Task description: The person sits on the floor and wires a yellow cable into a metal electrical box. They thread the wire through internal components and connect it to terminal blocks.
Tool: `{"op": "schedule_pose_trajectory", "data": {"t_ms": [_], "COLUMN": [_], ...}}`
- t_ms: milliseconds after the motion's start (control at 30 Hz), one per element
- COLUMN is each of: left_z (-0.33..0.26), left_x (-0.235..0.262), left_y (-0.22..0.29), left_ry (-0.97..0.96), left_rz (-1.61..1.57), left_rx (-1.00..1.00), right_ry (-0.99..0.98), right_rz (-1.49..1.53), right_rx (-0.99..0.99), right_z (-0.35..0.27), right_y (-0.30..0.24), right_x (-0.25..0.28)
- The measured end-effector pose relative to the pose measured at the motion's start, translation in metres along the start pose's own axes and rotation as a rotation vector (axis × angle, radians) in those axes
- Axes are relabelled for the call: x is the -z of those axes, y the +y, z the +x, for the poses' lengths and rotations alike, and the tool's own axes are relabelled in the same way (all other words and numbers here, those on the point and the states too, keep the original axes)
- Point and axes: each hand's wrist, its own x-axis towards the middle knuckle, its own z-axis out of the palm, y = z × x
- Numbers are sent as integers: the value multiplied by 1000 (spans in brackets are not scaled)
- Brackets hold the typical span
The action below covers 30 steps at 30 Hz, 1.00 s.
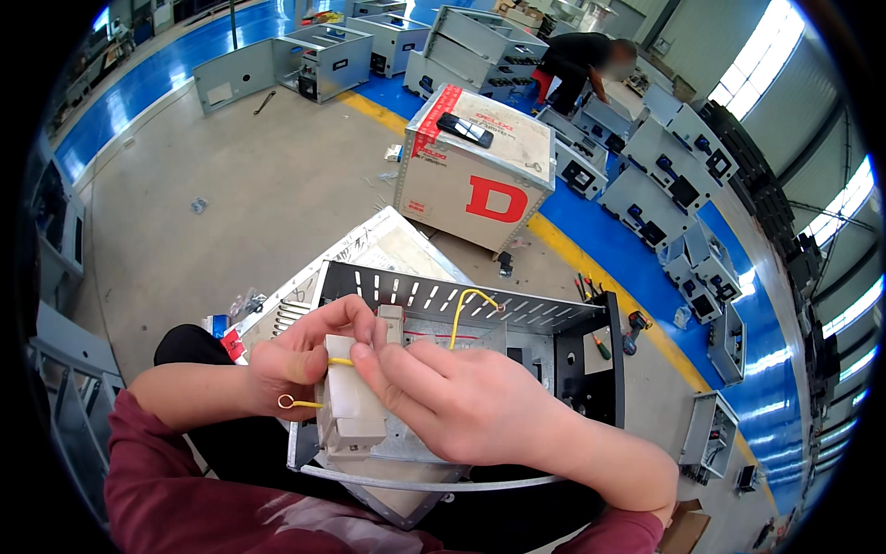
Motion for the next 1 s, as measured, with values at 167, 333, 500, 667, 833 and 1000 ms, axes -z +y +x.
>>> {"op": "schedule_pose_trajectory", "data": {"t_ms": [167,333,500,667,833,1000], "left_z": [1,-3,1,4,8,9], "left_x": [-2,-5,0,-4,-11,-14], "left_y": [1,6,6,3,1,1], "left_ry": [-12,11,-60,65,119,145], "left_rz": [14,-21,-70,49,171,181], "left_rx": [-17,42,30,-17,11,9], "right_ry": [58,101,386,473,330,274], "right_rz": [20,211,291,171,-65,-287], "right_rx": [15,-126,-163,-87,-124,-166], "right_z": [-3,-3,-9,-13,-2,3], "right_y": [0,1,2,-10,-33,-47], "right_x": [-8,-11,-5,2,-12,-27]}}
